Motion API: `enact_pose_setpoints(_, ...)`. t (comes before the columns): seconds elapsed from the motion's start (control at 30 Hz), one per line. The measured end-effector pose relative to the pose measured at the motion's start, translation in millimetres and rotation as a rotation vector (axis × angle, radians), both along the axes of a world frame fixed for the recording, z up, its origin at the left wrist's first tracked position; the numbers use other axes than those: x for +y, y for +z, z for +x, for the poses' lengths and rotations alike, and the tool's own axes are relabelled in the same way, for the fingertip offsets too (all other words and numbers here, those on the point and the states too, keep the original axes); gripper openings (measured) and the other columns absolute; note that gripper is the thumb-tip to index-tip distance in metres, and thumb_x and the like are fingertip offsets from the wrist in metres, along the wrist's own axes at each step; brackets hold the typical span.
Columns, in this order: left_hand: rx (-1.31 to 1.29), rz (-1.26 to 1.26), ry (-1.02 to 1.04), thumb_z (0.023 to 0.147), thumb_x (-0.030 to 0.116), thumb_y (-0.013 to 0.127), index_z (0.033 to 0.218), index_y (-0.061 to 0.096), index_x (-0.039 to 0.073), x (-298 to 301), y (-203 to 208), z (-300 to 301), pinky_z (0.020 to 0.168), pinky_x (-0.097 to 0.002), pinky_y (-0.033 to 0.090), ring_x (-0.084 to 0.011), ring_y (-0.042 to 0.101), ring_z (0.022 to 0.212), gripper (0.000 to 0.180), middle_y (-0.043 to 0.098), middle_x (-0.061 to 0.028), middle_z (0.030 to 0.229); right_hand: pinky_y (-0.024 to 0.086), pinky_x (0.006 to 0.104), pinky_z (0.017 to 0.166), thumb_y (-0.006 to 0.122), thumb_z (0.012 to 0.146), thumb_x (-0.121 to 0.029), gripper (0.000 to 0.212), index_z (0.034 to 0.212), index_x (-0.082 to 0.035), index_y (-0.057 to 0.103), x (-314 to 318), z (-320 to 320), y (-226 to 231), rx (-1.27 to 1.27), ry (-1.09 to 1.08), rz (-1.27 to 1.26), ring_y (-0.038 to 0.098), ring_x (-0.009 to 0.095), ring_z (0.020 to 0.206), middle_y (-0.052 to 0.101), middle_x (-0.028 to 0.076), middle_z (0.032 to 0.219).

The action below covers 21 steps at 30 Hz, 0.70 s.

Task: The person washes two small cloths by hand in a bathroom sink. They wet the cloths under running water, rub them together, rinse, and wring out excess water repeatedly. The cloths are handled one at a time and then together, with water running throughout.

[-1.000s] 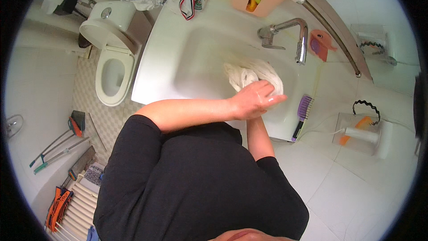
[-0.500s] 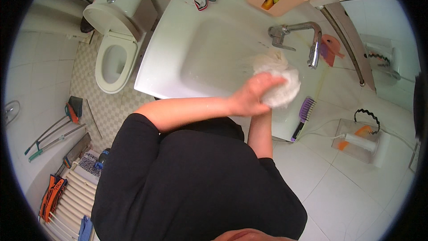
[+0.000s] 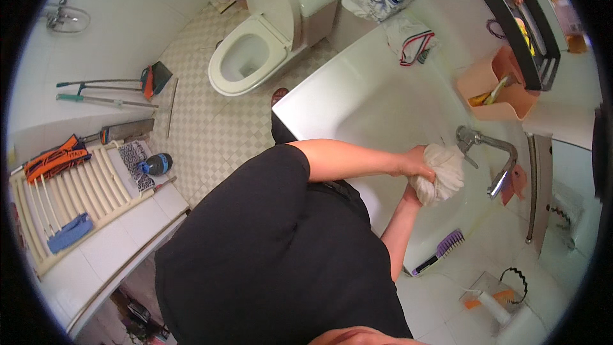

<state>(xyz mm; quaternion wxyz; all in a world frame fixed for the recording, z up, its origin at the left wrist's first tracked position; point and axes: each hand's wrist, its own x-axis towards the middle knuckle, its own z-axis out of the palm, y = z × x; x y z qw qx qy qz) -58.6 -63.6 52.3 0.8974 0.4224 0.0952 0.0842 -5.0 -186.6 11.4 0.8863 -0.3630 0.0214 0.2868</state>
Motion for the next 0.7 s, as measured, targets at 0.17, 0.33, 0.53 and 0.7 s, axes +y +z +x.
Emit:
enact_pose_setpoints(0.17, 0.174, -0.341, 0.186, 0.062, 0.009, 0.068, 0.112, 0.054, -0.003, 6, -5, 12, 0.084, -0.0326, 0.047, -0.0193, 0.058, 0.096, 0.053, 0.061, -0.0102, 0.104, 0.034, 0.0356, 0.102, 0.053, 0.089, -0.027, 0.047, 0.131, -0.010, 0.040, 1, -7, 32, -0.002, 0.082, -0.320, 0.044, 0.021, 0.120, 0.045, 0.006, 0.131)
enact_pose_setpoints(0.33, 0.160, -0.341, 0.186, 0.066, 0.012, 0.066, 0.107, 0.056, -0.002, 18, 4, 8, 0.077, -0.0330, 0.050, -0.0194, 0.060, 0.090, 0.045, 0.061, -0.0102, 0.101, 0.031, 0.0395, 0.104, 0.058, 0.086, -0.034, 0.060, 0.135, -0.009, 0.034, -39, 15, 16, -0.417, 0.244, -0.739, 0.039, 0.023, 0.124, 0.038, 0.010, 0.137)
enact_pose_setpoints(0.53, 0.395, -0.235, -0.104, 0.068, 0.017, 0.066, 0.104, 0.058, 0.000, 33, -22, 17, 0.074, -0.0323, 0.050, -0.0184, 0.060, 0.090, 0.041, 0.061, -0.0093, 0.098, 0.029, 0.0405, 0.104, 0.059, 0.077, -0.059, 0.090, 0.136, 0.002, 0.028, -1, -4, 66, -1.292, -0.056, -0.779, 0.036, 0.030, 0.125, 0.039, 0.017, 0.134)
enact_pose_setpoints(0.7, 0.295, 0.008, 0.108, 0.066, 0.021, 0.066, 0.102, 0.058, -0.001, 14, 11, 8, 0.077, -0.0331, 0.049, -0.0231, 0.060, 0.090, 0.044, 0.062, -0.0135, 0.097, 0.040, 0.0414, 0.096, 0.044, 0.082, -0.064, 0.081, 0.130, 0.002, 0.036, -7, 3, 43, -0.811, -0.101, -0.718, 0.046, 0.032, 0.116, 0.045, 0.016, 0.127)
